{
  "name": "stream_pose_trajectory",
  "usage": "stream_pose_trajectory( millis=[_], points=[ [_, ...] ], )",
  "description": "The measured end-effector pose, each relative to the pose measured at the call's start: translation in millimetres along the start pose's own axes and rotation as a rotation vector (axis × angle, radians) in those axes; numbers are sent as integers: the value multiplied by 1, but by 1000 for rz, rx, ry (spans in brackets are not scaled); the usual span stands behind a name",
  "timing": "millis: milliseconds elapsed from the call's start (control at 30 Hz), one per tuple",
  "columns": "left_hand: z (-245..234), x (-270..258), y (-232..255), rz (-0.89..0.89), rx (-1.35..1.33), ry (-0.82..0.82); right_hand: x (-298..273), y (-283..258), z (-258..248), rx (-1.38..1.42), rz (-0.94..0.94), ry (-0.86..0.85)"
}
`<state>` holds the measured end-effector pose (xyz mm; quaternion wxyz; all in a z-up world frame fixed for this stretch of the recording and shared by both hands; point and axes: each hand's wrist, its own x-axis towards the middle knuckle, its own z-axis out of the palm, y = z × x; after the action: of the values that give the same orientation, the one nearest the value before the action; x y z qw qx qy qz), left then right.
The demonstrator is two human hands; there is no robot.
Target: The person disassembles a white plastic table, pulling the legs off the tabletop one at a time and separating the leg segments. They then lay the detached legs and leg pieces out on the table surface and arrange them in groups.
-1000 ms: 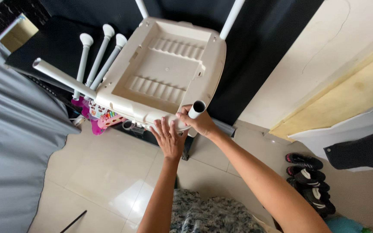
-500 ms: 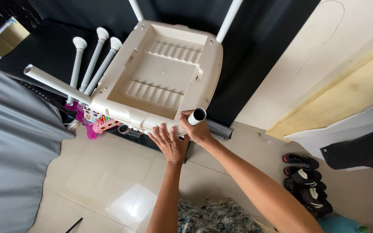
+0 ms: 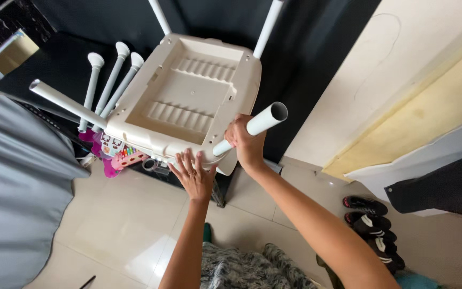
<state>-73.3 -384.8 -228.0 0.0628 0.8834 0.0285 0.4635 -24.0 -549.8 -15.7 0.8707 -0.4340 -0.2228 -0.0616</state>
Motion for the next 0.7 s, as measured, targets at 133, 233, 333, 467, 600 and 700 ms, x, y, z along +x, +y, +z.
stream_pose_trajectory(
  millis=[133, 233, 333, 467, 600, 700],
  points=[
    [-5, 8, 0, -5, -32, -35, 6, 6, -5, -165, 106, 67],
    [-13, 9, -6, 24, -31, -58, 4, 9, -18, -135, 91, -44],
    [-17, 10, -8, 51, -14, -63, -24, 10, -26, -8, 12, 137],
    [-15, 13, -11, 41, -11, -97, -54, 3, -22, -211, -208, 95],
    [-19, 11, -7, 7, -53, -136, -41, -15, -18, -510, 58, -155],
    [-22, 18, -8, 30, -37, -130, -10, -39, -22, -483, 116, -392]
  ],
)
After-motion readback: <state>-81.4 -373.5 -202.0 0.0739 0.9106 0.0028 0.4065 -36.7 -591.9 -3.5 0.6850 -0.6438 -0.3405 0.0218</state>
